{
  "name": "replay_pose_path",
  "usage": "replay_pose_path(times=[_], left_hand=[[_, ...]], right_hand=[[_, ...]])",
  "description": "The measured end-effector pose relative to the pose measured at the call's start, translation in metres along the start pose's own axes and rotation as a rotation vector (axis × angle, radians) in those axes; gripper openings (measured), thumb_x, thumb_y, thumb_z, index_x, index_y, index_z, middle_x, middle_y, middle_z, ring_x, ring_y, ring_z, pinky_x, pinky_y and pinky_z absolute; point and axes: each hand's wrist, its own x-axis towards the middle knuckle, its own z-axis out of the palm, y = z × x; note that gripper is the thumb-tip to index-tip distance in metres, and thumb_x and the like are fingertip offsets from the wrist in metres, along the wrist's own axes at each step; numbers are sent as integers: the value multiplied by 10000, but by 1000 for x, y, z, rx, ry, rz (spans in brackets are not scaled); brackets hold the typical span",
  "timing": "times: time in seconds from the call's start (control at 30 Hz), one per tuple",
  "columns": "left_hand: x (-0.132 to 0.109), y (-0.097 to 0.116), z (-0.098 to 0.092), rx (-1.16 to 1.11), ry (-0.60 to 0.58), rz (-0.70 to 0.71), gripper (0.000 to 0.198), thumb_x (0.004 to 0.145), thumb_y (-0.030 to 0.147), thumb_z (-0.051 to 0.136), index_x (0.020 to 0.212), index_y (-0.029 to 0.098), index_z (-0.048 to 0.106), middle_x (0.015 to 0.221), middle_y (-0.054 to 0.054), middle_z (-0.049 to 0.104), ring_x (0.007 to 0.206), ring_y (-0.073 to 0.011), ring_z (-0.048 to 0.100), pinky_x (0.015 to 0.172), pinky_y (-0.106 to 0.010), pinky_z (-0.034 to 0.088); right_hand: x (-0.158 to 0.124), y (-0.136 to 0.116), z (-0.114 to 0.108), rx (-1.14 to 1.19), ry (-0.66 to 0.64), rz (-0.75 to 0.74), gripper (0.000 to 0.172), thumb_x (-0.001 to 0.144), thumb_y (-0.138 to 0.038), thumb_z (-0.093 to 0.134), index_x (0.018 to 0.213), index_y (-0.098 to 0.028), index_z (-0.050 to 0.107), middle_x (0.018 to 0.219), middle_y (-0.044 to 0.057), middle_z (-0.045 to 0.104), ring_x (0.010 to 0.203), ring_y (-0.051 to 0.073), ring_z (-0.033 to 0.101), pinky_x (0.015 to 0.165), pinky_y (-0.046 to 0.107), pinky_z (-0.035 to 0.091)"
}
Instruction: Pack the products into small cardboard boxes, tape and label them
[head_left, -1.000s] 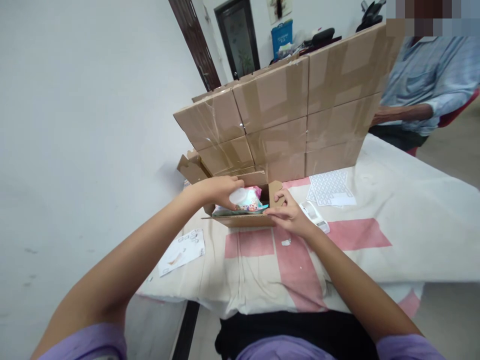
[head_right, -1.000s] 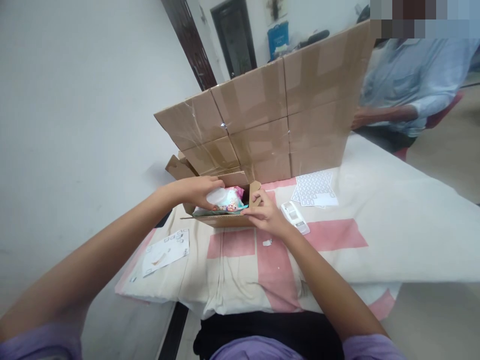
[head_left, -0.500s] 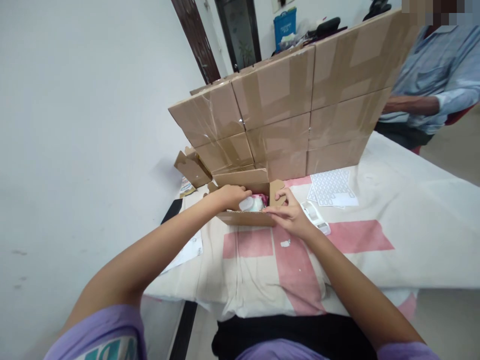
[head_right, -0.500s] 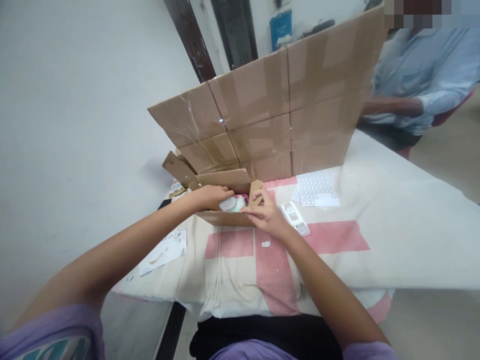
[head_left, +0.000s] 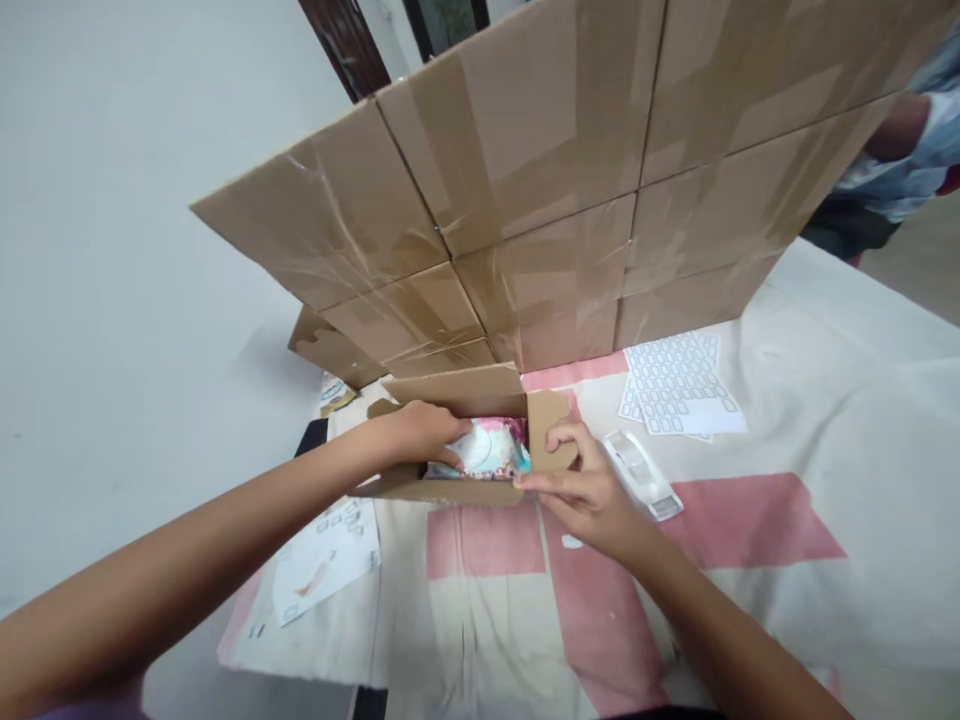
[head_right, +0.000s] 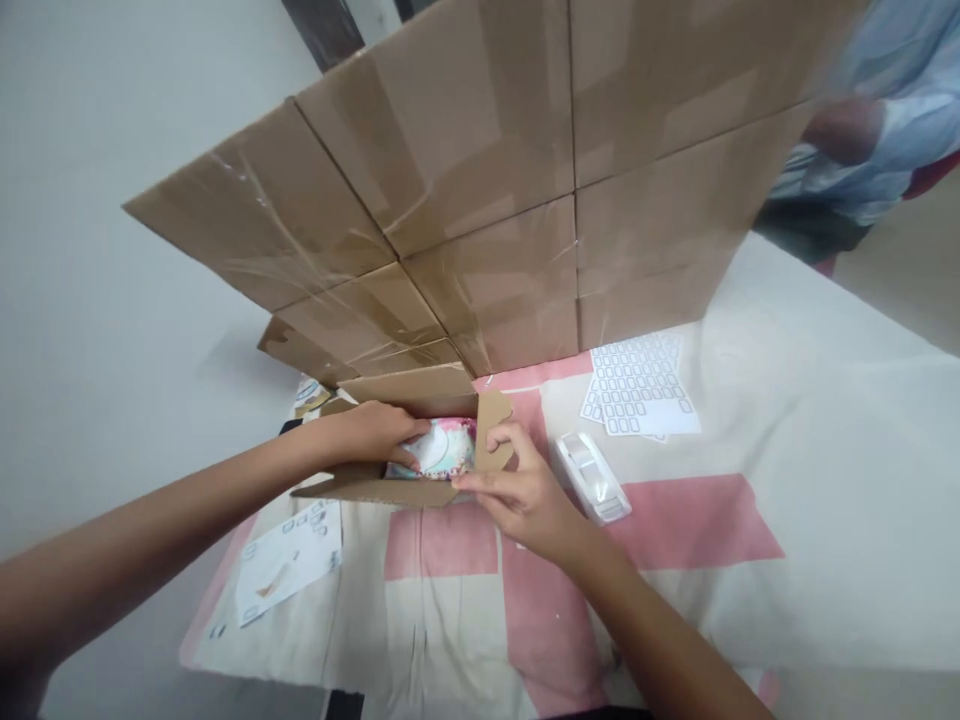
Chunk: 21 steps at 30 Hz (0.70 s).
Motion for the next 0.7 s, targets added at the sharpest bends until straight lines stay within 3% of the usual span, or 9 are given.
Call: replay_pose_path(times=[0.2,0.33,0.43,0.57,0.7], left_hand=[[18,5,-25,-81,-157,-38,536,898,440,685,1369,203,593,1371,-178,652,1196,-375,659,944,-445,524],[23,13,-34,-115,-232,-81,527,885,357,723,1354,148,603,1359,-200,660,1216,-388,655,1001,-477,519],[26,14,-32,-124,-225,-85,537,862,295,746,1357,143,604,1362,-199,661,1255,-370,640,1054,-454,501],[31,13,-20,-140,-216,-102,515,844,199,718,1345,123,632,1344,-203,673,1285,-374,621,1120,-489,454],[37,13,-5,-156,-203,-144,584,822,186,696,1399,160,613,1325,-200,684,1241,-401,645,1083,-545,476]], right_hand=[[3,-3,-3,-49,-6,85,277,913,-108,652,1035,-311,795,1056,54,441,852,146,549,584,236,493],[3,-3,-4,-55,-33,114,288,903,-126,649,1065,-330,771,1055,64,485,866,168,567,605,253,516],[1,-5,-6,-41,-87,156,280,893,-130,649,1060,-319,770,1061,65,505,852,155,583,652,244,543],[-3,-6,-8,-20,-114,202,176,902,-216,689,1010,-305,797,1076,54,520,920,150,603,833,258,556],[-6,-4,-8,16,-128,202,125,929,-313,717,1019,-299,803,1053,33,541,978,139,589,968,265,509]])
